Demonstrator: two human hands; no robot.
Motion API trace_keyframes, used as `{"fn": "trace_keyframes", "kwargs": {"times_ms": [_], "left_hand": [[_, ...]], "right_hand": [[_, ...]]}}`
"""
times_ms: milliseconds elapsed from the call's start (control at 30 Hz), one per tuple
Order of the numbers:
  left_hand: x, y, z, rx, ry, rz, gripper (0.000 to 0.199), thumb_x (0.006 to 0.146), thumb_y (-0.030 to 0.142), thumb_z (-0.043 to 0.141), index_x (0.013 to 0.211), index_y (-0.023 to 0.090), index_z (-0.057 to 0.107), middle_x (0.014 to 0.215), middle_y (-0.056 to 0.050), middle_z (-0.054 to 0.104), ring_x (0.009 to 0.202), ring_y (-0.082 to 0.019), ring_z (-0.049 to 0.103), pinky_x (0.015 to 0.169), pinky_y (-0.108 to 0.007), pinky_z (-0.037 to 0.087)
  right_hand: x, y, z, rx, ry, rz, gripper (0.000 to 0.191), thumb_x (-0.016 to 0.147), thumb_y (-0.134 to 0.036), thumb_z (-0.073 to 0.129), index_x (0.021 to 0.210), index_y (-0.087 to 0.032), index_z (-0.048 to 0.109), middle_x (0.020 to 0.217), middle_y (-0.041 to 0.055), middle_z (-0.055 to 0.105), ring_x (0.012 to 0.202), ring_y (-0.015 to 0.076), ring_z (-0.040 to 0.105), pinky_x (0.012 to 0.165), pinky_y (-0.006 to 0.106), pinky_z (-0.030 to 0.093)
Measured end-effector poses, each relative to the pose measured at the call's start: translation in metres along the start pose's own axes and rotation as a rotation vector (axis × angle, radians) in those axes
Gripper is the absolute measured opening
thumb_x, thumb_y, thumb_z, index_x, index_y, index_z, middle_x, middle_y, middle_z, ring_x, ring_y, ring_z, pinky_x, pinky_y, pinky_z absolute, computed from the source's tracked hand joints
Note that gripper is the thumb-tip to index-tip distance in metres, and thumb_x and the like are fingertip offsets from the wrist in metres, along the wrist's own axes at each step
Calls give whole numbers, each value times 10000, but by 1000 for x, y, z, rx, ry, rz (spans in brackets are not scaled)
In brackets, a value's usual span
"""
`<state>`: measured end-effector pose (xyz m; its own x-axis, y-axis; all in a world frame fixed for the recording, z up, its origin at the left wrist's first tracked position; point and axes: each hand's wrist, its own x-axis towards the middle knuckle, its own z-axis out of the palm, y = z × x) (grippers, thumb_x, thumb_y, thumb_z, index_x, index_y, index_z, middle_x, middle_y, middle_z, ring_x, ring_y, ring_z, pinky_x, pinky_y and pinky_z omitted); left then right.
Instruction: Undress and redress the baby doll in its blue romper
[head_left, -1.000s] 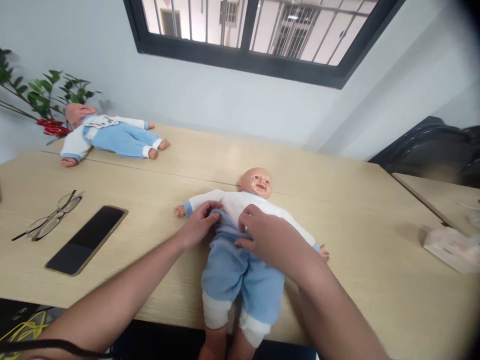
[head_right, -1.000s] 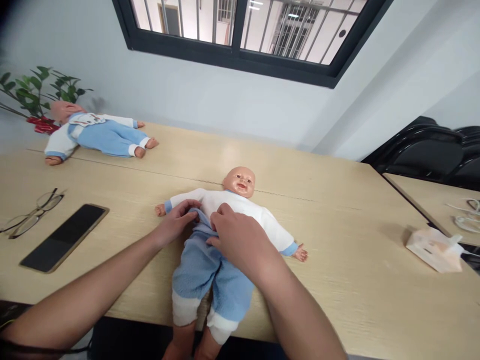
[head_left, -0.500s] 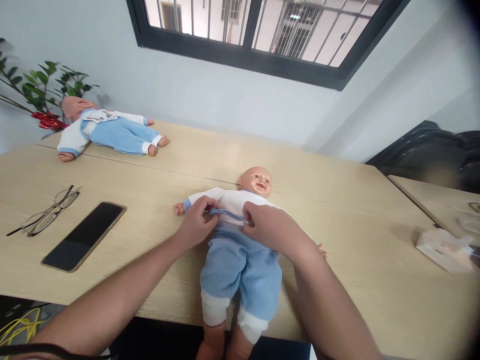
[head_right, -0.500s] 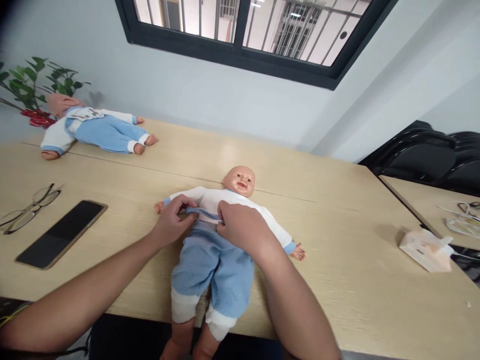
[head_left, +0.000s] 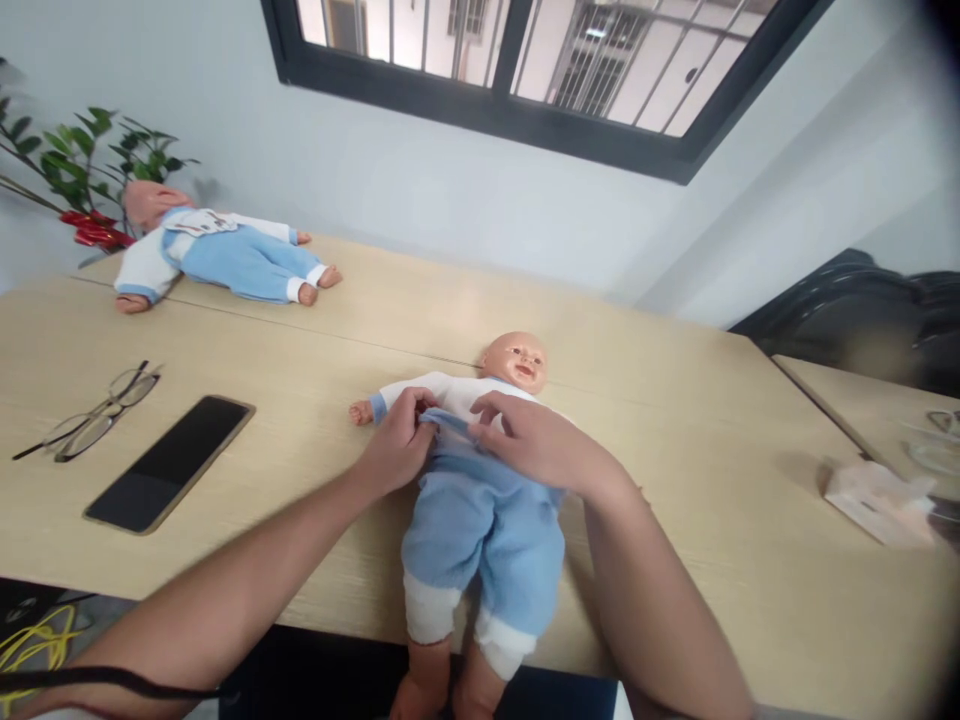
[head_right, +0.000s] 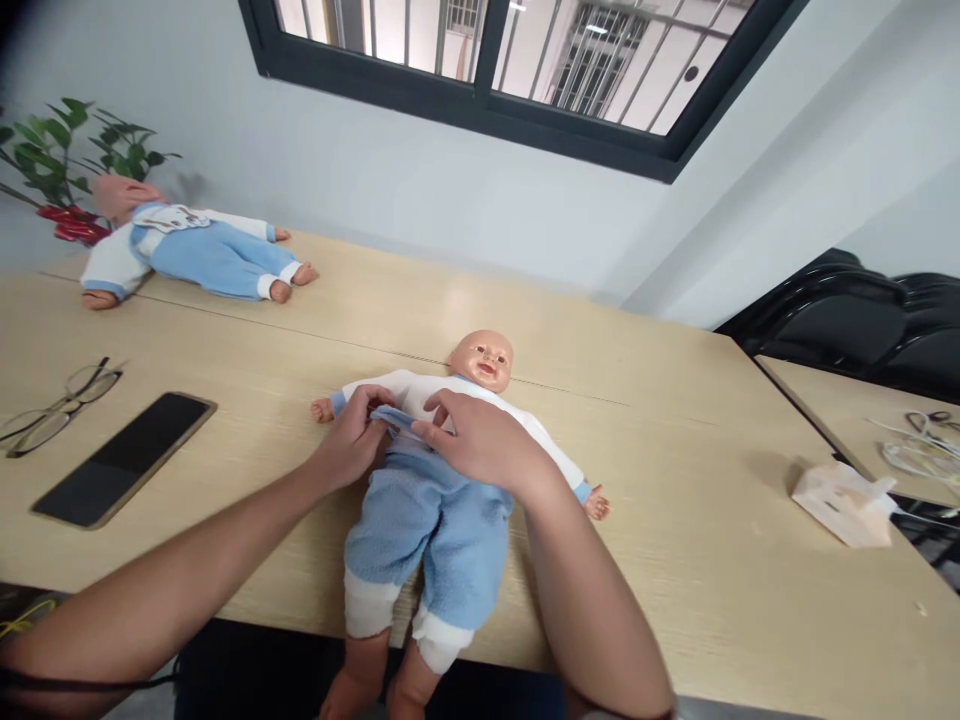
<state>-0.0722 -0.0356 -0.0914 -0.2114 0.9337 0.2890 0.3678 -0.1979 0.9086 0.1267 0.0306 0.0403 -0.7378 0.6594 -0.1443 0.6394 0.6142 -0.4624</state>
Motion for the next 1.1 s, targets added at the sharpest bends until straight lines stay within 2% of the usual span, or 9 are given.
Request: {"fn": "trace_keyframes", "kwargs": {"times_ms": [133, 267, 400, 533, 633, 767, 867, 933, 1100], "left_hand": [[4, 1, -9, -191, -239, -47, 174, 979, 271, 474, 1090, 210, 594, 1016, -25, 629, 966, -195, 577, 882, -336, 450], [14, -12, -20, -441, -472, -102, 209, 926, 381, 610, 990, 187, 650, 917, -16, 624, 880, -182, 566, 814, -311, 442], [25, -28, -19, -650, -396, -196, 201, 893, 348, 574, 893, 176, 677, 893, -41, 663, 904, -199, 603, 882, -340, 455], [28, -26, -13, -784, -332, -268, 142, 814, 266, 563, 849, 183, 673, 837, -40, 663, 848, -194, 606, 848, -338, 468], [25, -19, -12, -836, -306, -257, 114, 789, 251, 590, 849, 188, 663, 848, -43, 658, 854, -194, 609, 847, -337, 476], [20, -16, -16, -742, -356, -222, 152, 826, 325, 677, 901, 194, 661, 877, -41, 657, 874, -195, 616, 873, -345, 485], [17, -16, -17, -608, -430, -176, 233, 886, 410, 672, 1007, 210, 668, 922, -33, 656, 901, -187, 605, 893, -336, 480], [15, -16, -16, -545, -447, -152, 276, 931, 476, 621, 1009, 214, 658, 944, -33, 655, 918, -187, 598, 901, -333, 480], [14, -21, -6, -538, -323, -124, 373, 964, 571, 534, 916, 211, 617, 932, -30, 638, 926, -192, 583, 909, -343, 479]], "right_hand": [[11, 10, -1, 73, -127, -88, 169, 951, -356, 564, 885, -210, 615, 853, 7, 646, 754, 168, 552, 671, 293, 375], [10, 24, -6, 229, -192, -89, 216, 976, -399, 523, 903, -204, 583, 821, -10, 591, 728, 156, 528, 649, 276, 388], [17, 28, -10, 242, -136, -77, 409, 1050, -502, 367, 926, -190, 602, 894, 29, 639, 796, 180, 571, 734, 306, 448], [63, 11, -5, -18, -4, -150, 299, 1037, -367, 434, 972, -176, 655, 1008, 80, 707, 951, 224, 637, 854, 349, 463], [114, -3, 7, -174, -117, -255, 239, 935, -217, 581, 1138, -172, 700, 1202, 124, 725, 1106, 262, 652, 949, 375, 471], [162, -8, 25, -179, -306, -371, 586, 773, -88, 687, 1350, -187, 656, 1433, 140, 637, 1277, 301, 611, 1031, 387, 470], [172, -6, 32, -155, -410, -360, 631, 713, -90, 712, 1330, -217, 670, 1394, 109, 671, 1195, 290, 655, 945, 356, 506], [171, -5, 35, -151, -449, -353, 512, 714, -101, 694, 1207, -236, 722, 1265, 69, 738, 1052, 253, 691, 856, 323, 511], [164, -6, 28, -133, -360, -415, 283, 721, -161, 681, 1000, -181, 720, 1015, 63, 743, 856, 205, 643, 778, 295, 490]]}}
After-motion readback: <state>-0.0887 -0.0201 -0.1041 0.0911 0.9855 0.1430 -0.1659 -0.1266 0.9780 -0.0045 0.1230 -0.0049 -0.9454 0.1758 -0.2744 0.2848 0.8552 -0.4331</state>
